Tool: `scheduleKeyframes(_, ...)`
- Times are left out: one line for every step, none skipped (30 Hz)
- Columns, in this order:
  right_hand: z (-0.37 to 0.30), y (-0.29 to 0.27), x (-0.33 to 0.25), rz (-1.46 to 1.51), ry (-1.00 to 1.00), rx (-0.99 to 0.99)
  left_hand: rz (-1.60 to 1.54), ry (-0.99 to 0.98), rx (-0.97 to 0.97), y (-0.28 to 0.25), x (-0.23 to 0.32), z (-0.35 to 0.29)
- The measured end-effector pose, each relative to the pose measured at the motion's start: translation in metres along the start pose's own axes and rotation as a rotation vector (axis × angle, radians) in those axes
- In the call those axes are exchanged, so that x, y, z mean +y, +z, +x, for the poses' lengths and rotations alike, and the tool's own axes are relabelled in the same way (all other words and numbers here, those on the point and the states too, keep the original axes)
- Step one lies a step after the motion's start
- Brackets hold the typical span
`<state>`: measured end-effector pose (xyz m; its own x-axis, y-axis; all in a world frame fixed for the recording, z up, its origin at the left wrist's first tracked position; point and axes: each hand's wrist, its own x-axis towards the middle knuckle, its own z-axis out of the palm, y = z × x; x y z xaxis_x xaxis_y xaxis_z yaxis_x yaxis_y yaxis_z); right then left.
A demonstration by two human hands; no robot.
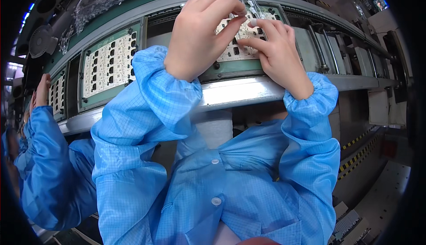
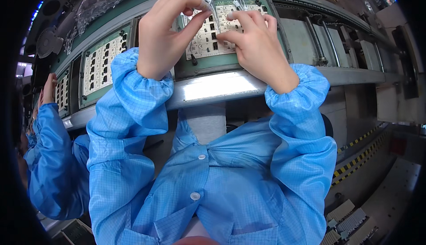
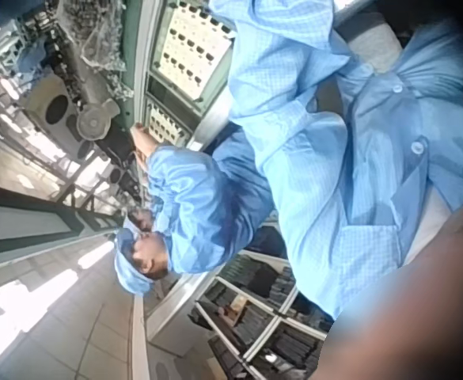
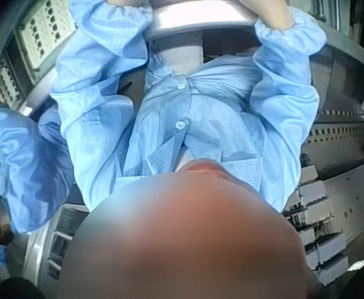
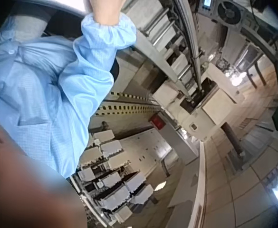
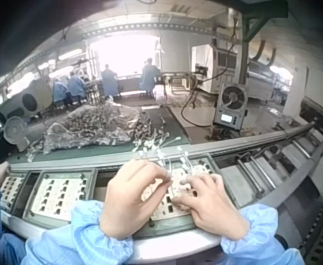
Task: Assembling electronic components onto panels on a production line.
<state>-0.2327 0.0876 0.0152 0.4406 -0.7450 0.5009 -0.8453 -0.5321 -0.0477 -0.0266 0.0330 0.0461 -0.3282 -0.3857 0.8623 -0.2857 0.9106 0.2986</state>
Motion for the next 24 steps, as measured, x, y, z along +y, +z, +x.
scheduleKeyframes(0.0, 0.0, -0.002, 0.004, 0.007, 0.002, 0.094, 0.036, -0.039, -0.001, -0.001, -0.001)
scheduleKeyframes(0.001, -0.003, -0.003, -0.029, -0.02, -0.02, 0.187, 0.074, -0.077, -0.001, -0.001, -0.001)
scheduleKeyframes(0.001, -0.005, -0.004, -0.062, -0.046, -0.041, 0.185, 0.078, -0.083, 0.001, 0.001, -0.002)
scheduleKeyframes(0.002, -0.005, -0.005, -0.059, -0.038, -0.037, 0.281, 0.085, -0.14, 0.002, 0.005, -0.004)
scheduleKeyframes(0.003, -0.004, -0.004, -0.035, -0.02, -0.032, 0.37, 0.101, -0.198, 0.006, 0.007, -0.006)
scheduleKeyframes(0.002, -0.003, 0.0, -0.01, 0.0, -0.027, 0.394, 0.06, -0.246, 0.01, 0.012, -0.009)
scheduleKeyframes(0.0, -0.003, 0.006, -0.012, 0.019, -0.019, 0.421, 0.03, -0.283, 0.016, 0.017, -0.014)
scheduleKeyframes(-0.003, -0.004, 0.012, -0.05, 0.066, 0.042, 0.453, 0.0, -0.324, 0.017, 0.023, -0.019)
scheduleKeyframes(-0.007, -0.005, 0.017, -0.087, 0.115, 0.102, 0.439, -0.014, -0.348, 0.019, 0.03, -0.022)
scheduleKeyframes(-0.009, -0.01, 0.021, -0.06, 0.159, 0.156, 0.433, 0.0, -0.368, 0.021, 0.031, -0.022)
scheduleKeyframes(-0.012, -0.013, 0.023, -0.056, 0.176, 0.217, 0.458, -0.02, -0.387, 0.023, 0.033, -0.024)
scheduleKeyframes(-0.015, -0.016, 0.024, -0.052, 0.192, 0.277, 0.484, -0.039, -0.406, 0.026, 0.035, -0.025)
scheduleKeyframes(-0.016, -0.021, 0.025, -0.07, 0.17, 0.296, 0.536, -0.048, -0.415, 0.027, 0.035, -0.025)
scheduleKeyframes(-0.018, -0.023, 0.028, -0.069, 0.19, 0.3, 0.529, -0.036, -0.43, 0.028, 0.035, -0.024)
scheduleKeyframes(-0.021, -0.023, 0.031, -0.059, 0.201, 0.325, 0.529, -0.065, -0.447, 0.028, 0.035, -0.023)
scheduleKeyframes(-0.024, -0.025, 0.032, -0.049, 0.211, 0.35, 0.53, -0.094, -0.462, 0.028, 0.036, -0.023)
scheduleKeyframes(-0.012, -0.04, 0.012, 0.054, 0.266, 0.439, 0.498, -0.162, -0.481, 0.031, 0.032, -0.027)
scheduleKeyframes(-0.015, -0.04, 0.014, 0.054, 0.29, 0.444, 0.49, -0.15, -0.5, 0.03, 0.032, -0.026)
scheduleKeyframes(-0.019, -0.038, 0.018, 0.092, 0.31, 0.438, 0.477, -0.167, -0.497, 0.03, 0.033, -0.025)
scheduleKeyframes(-0.021, -0.036, 0.019, 0.137, 0.324, 0.43, 0.471, -0.192, -0.493, 0.027, 0.033, -0.024)
scheduleKeyframes(-0.02, -0.036, 0.017, 0.114, 0.292, 0.466, 0.468, -0.187, -0.487, 0.026, 0.033, -0.025)
scheduleKeyframes(-0.02, -0.036, 0.017, 0.121, 0.308, 0.466, 0.451, -0.205, -0.503, 0.024, 0.031, -0.024)
scheduleKeyframes(-0.02, -0.035, 0.017, 0.119, 0.293, 0.486, 0.435, -0.227, -0.514, 0.023, 0.03, -0.023)
scheduleKeyframes(-0.02, -0.035, 0.018, 0.116, 0.277, 0.507, 0.404, -0.264, -0.533, 0.022, 0.028, -0.022)
